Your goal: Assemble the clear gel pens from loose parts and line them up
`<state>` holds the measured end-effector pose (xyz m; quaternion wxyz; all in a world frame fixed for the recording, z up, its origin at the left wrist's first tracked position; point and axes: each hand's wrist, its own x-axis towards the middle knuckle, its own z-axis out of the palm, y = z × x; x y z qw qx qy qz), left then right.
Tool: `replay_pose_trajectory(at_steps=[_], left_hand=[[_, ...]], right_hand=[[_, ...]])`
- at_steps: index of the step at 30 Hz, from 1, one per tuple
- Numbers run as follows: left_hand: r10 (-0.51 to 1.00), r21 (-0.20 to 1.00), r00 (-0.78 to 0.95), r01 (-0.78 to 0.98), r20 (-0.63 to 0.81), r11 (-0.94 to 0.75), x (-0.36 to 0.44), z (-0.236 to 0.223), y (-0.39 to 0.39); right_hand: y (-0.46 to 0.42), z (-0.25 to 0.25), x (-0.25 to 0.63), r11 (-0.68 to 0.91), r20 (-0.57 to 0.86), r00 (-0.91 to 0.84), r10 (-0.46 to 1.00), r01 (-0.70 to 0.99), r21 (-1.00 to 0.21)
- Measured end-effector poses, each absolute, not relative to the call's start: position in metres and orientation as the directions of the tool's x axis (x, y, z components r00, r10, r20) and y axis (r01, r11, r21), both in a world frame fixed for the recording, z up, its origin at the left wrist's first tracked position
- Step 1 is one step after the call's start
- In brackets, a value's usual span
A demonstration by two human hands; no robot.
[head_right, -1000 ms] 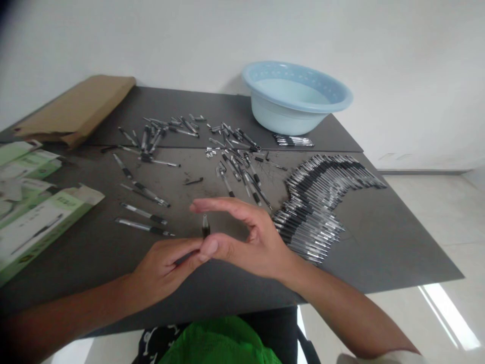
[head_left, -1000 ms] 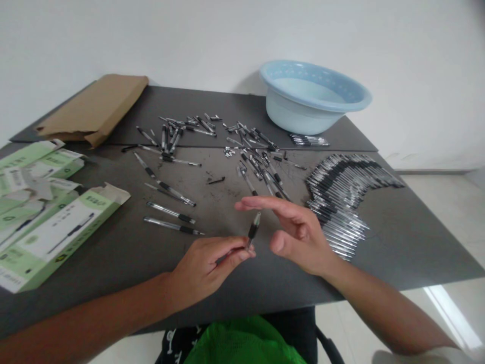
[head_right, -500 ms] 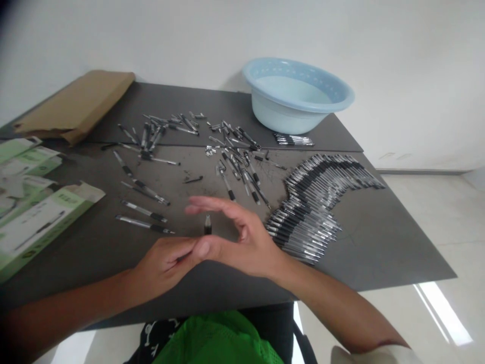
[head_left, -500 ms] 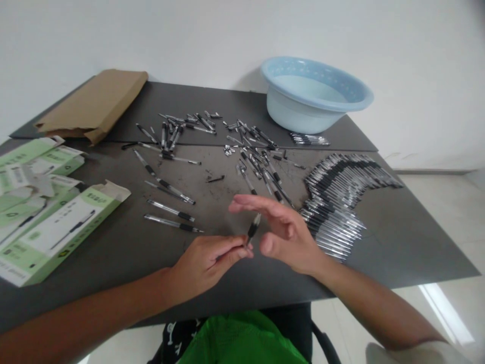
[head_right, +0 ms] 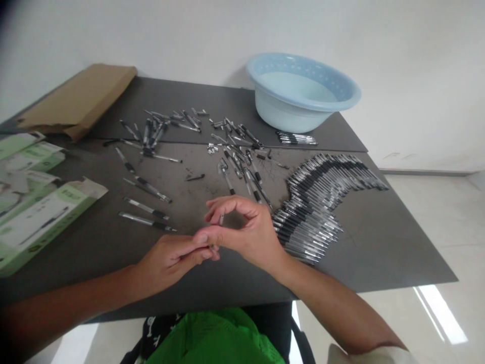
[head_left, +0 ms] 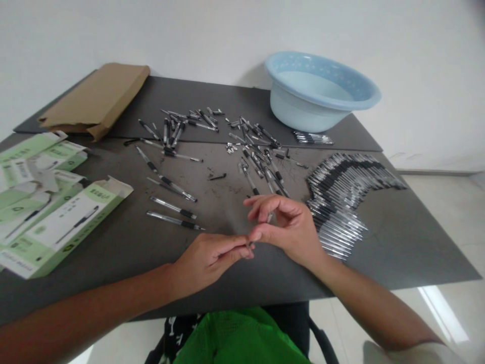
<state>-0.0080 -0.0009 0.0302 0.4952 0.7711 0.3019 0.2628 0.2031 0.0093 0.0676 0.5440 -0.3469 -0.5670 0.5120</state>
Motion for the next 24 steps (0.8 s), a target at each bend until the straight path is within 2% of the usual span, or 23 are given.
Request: replay_pose_trajectory(at_steps=[7,20,24], left_hand=[[0.732,0.935,0.675,0.197,0.088,-0.294,-0.010,0.031,-0.001],[0.704,0.930,0.699,0.162,0.128,-0.330,-0.011,0.021,0.000],[0.700,0.929,0.700,0.153,0.140,-0.338,-0.011,0.022,0.001]], right_hand=[[0.011,0.071,0.210,0.197,0.224,-0.391,0.893,-0.107,-0.974],[0.009,0.074,0.213,0.255,0.247,-0.306,0.920,-0.014,-0.967],[0.009,0.070,0.214,0.260,0.261,-0.300,0.917,-0.045,-0.965]])
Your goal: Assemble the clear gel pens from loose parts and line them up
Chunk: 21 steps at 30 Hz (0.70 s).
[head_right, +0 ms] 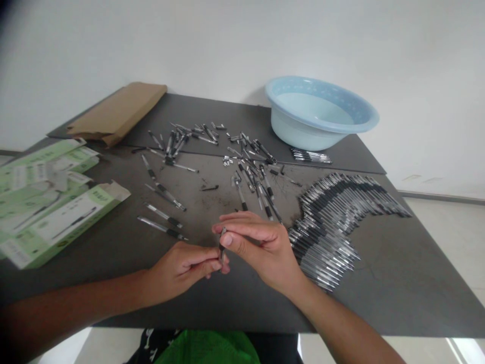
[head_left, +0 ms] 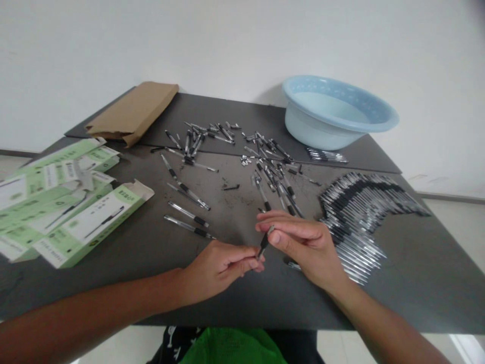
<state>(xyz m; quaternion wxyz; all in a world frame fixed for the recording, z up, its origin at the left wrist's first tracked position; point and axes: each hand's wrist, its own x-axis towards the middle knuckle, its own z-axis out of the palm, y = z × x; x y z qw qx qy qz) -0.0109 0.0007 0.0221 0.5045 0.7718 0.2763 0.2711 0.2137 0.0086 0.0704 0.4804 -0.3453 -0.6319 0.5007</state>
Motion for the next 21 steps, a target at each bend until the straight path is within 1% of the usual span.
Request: replay_pose_trajectory(at_steps=[6,12,21], left_hand=[[0.709,0.936,0.693,0.152,0.129,-0.318,-0.0110,0.0237,0.0007],[0.722,0.945,0.684,0.158,0.103,-0.285,-0.0117,0.0205,0.0008],[0.731,0.961,0.681,0.173,0.042,-0.216,-0.0110,0.0214,0.0019]], right_hand=[[0.0107,0.0673,0.2156,0.231,0.230,-0.392,0.891,-0.045,-0.972],[0.0124,0.0706,0.2169,0.283,0.262,-0.303,0.916,0.027,-0.959],[0.0105,0.0720,0.2148,0.303,0.283,-0.237,0.929,0.052,-0.951]])
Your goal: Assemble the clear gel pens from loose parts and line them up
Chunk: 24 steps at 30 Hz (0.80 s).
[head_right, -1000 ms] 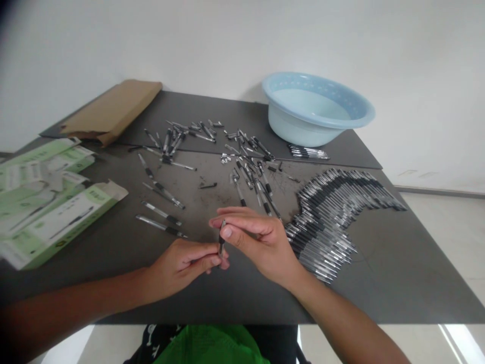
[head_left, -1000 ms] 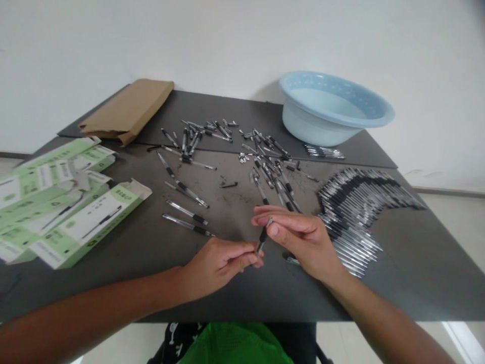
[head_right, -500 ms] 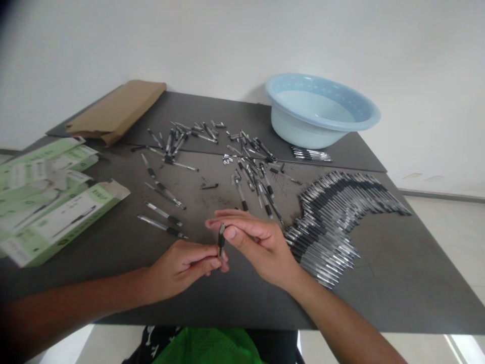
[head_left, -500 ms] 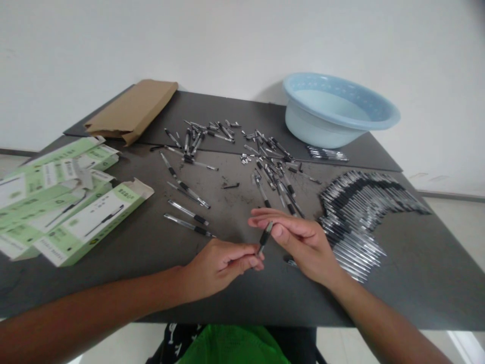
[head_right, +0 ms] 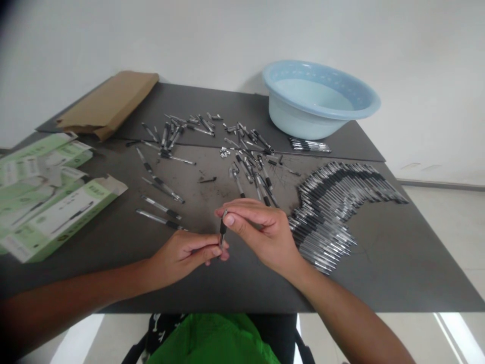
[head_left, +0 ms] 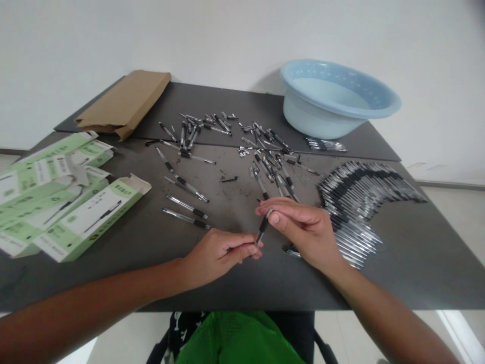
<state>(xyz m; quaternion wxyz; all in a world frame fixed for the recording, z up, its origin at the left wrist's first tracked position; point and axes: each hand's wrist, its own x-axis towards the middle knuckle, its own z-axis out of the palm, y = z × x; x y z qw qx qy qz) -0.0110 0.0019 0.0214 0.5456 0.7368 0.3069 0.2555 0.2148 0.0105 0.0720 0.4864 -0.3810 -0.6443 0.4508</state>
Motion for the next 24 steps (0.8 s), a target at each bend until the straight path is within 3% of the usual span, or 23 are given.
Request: replay_pose_trajectory(at_steps=[7,13,24], left_hand=[[0.726,0.959,0.685,0.168,0.052,-0.228,-0.0129,0.0206,0.0023],[0.729,0.948,0.677,0.158,0.101,-0.278,-0.0113,0.0247,0.0031],[0.722,0.950,0.690,0.181,0.061,-0.253,-0.0133,0.0190,0.0040]], right_hand=[[0.0111,0.0727,0.2157,0.322,0.300,-0.243,0.922,0.055,-0.945],[0.0091,0.0712,0.2166,0.275,0.278,-0.387,0.879,-0.065,-0.959],[0.0085,0.0751,0.2176,0.305,0.281,-0.269,0.921,0.053,-0.951]])
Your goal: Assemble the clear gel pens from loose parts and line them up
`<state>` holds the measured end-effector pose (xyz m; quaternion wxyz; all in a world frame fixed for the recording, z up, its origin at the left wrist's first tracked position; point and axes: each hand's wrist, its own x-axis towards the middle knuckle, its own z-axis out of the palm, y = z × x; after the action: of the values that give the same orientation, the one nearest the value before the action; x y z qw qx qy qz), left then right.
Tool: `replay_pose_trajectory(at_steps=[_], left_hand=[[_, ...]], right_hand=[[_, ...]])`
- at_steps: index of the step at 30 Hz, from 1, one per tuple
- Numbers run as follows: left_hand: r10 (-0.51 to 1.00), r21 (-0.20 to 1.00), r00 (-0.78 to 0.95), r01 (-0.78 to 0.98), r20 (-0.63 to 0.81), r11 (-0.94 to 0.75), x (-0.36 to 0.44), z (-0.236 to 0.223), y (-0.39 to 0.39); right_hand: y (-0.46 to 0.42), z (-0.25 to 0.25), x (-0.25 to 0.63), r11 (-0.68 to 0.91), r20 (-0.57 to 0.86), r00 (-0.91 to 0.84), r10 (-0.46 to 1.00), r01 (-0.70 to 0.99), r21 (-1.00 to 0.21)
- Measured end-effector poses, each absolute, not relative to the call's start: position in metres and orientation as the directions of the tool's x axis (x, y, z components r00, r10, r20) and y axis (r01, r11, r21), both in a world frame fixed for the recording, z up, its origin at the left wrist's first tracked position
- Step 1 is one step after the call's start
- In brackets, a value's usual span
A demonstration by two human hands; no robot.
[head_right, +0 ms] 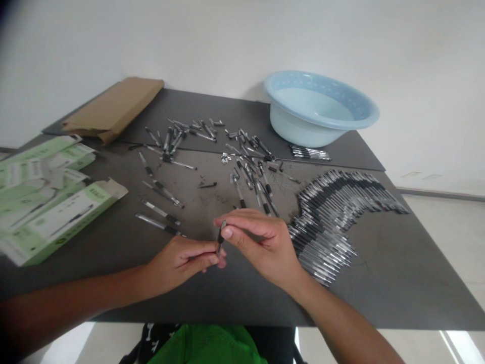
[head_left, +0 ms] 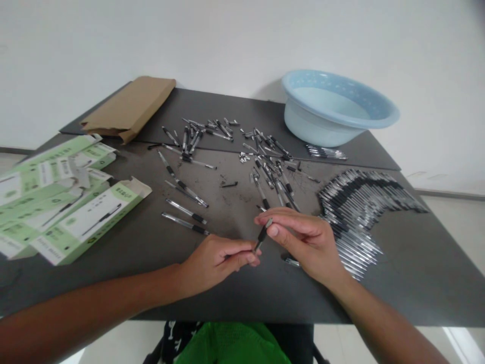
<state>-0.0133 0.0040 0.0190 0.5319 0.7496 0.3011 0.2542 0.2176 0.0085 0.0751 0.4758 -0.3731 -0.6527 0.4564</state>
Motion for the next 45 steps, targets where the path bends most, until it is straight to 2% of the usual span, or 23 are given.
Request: replay_pose_trajectory(at_steps=[6,9,11,13,15,17,26,32,45], left_hand=[[0.742,0.947,0.668,0.199,0.058,-0.253,-0.012,0.021,0.003],[0.762,0.948,0.643,0.192,0.073,-0.252,-0.011,0.024,0.001],[0.776,0.952,0.625,0.177,0.088,-0.251,-0.010,0.025,0.000],[0.785,0.955,0.611,0.160,0.101,-0.248,-0.009,0.026,0.000],[0.791,0.959,0.601,0.144,0.111,-0.244,-0.009,0.026,-0.001],[0.793,0.962,0.599,0.134,0.113,-0.239,-0.009,0.026,-0.002],[0.808,0.962,0.575,0.131,0.124,-0.241,-0.009,0.027,-0.007],[0.806,0.957,0.576,0.133,0.136,-0.256,-0.009,0.024,-0.009],[0.831,0.956,0.538,0.145,0.139,-0.254,-0.006,0.019,-0.007]], right_hand=[[0.012,0.071,0.223,0.255,0.255,-0.261,0.931,-0.033,-0.966],[0.019,0.067,0.230,0.207,0.210,-0.149,0.966,-0.037,-0.978],[0.026,0.065,0.236,0.217,0.216,-0.021,0.976,0.094,-0.972],[0.034,0.063,0.243,0.229,0.271,0.099,0.957,0.308,-0.923],[0.042,0.060,0.251,0.230,0.341,0.162,0.926,0.474,-0.850],[0.050,0.057,0.258,0.223,0.377,0.181,0.908,0.554,-0.803],[0.067,0.051,0.284,0.173,0.369,0.123,0.921,0.720,-0.672],[0.067,0.052,0.289,0.182,0.368,0.073,0.927,0.771,-0.610],[0.068,0.042,0.275,0.384,0.384,-0.201,0.901,0.781,-0.493]])
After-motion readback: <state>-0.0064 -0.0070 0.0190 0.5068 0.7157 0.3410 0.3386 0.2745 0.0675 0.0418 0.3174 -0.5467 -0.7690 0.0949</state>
